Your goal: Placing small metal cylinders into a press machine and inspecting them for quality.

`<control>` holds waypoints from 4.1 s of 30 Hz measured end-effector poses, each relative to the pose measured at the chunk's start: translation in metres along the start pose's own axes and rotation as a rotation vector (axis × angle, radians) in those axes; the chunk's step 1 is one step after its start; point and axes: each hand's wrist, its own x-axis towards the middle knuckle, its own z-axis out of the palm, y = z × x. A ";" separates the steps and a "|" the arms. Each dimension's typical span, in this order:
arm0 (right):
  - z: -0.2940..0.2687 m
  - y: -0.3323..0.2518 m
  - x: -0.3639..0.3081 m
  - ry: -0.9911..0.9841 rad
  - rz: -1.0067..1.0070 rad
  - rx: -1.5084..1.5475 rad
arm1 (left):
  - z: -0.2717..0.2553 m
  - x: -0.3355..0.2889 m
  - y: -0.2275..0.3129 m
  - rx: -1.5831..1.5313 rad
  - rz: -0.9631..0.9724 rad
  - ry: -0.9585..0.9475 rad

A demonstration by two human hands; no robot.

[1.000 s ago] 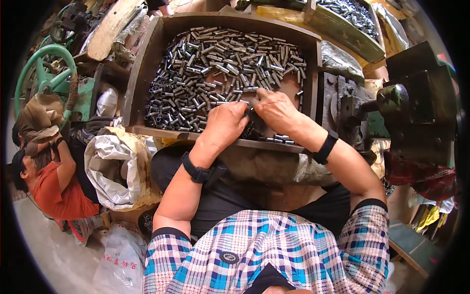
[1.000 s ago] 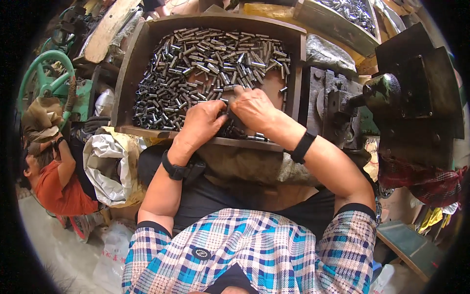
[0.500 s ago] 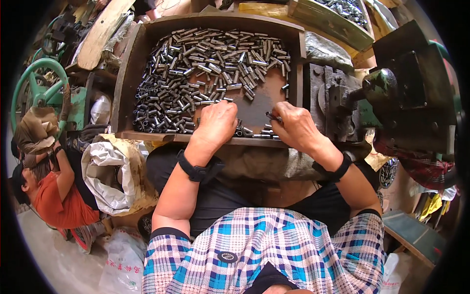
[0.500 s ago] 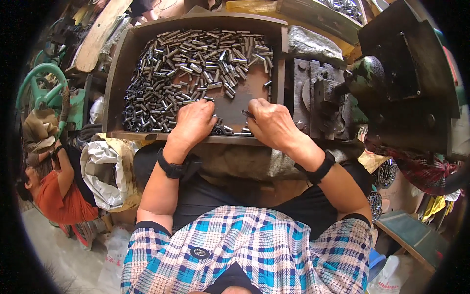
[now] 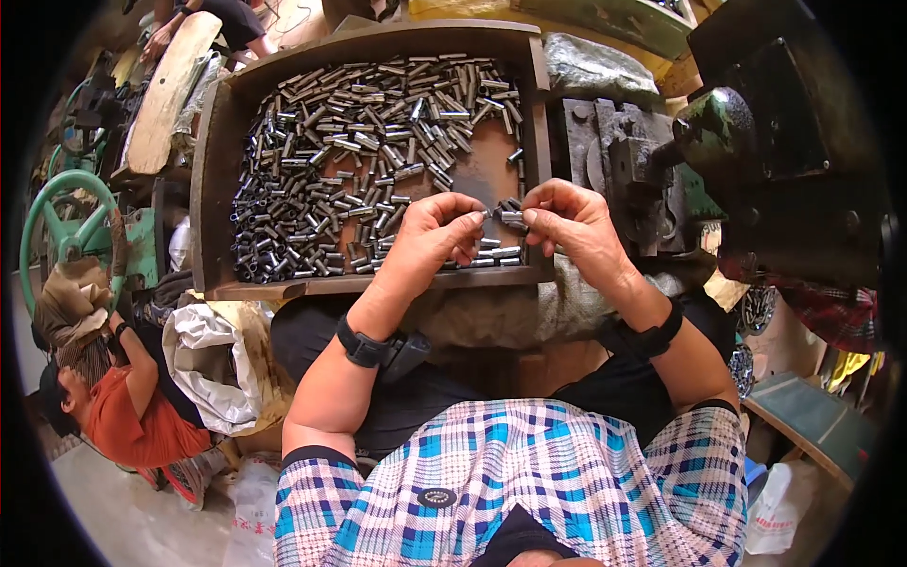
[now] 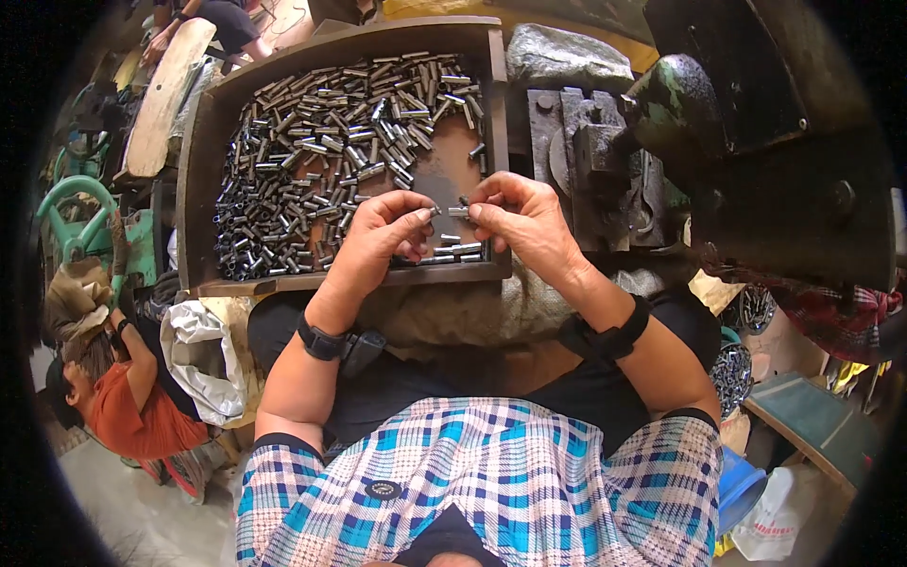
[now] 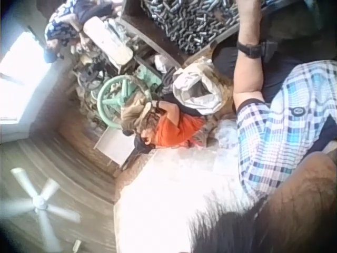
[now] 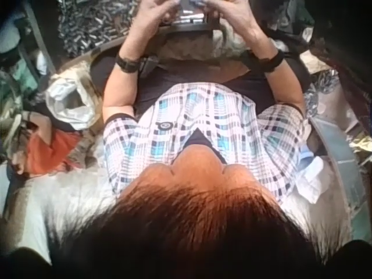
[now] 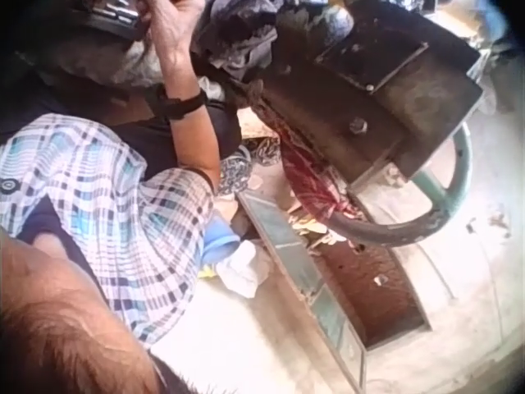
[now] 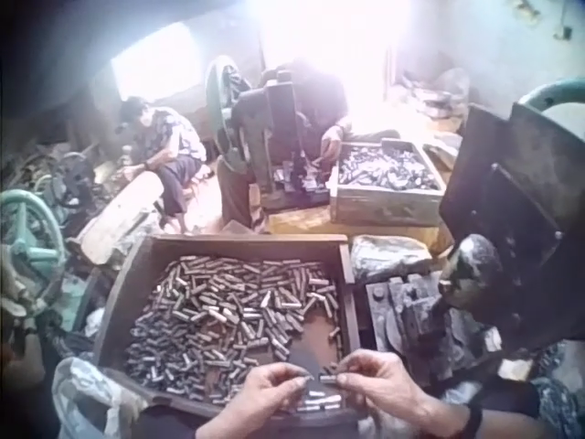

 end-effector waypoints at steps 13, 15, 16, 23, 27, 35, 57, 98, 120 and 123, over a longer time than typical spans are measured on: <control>-0.004 0.004 0.002 -0.040 0.013 0.126 | 0.009 -0.002 0.003 -0.098 -0.089 -0.063; -0.003 0.004 0.002 -0.054 0.004 0.120 | 0.009 -0.003 0.002 -0.060 -0.101 -0.084; -0.003 0.004 0.001 -0.063 -0.015 0.112 | 0.009 -0.003 0.002 -0.020 -0.085 -0.095; -0.006 0.002 0.002 0.005 -0.001 0.169 | 0.010 -0.001 0.003 0.316 0.160 -0.006; -0.004 0.004 0.000 -0.053 0.003 0.073 | 0.012 -0.003 0.004 0.089 0.023 -0.021; -0.003 0.007 -0.002 -0.070 -0.007 0.154 | 0.015 -0.002 0.002 -0.208 -0.066 -0.001; -0.005 0.010 -0.003 -0.035 0.114 0.335 | 0.021 -0.007 0.003 -0.114 0.088 0.026; -0.005 0.001 -0.010 -0.050 0.176 0.357 | 0.027 -0.010 0.005 -0.069 0.112 0.094; -0.019 -0.002 -0.009 -0.216 0.323 0.457 | 0.021 -0.015 0.009 -0.050 0.074 -0.084; -0.020 -0.001 -0.010 -0.229 0.381 0.528 | 0.025 -0.018 0.007 -0.080 0.087 -0.120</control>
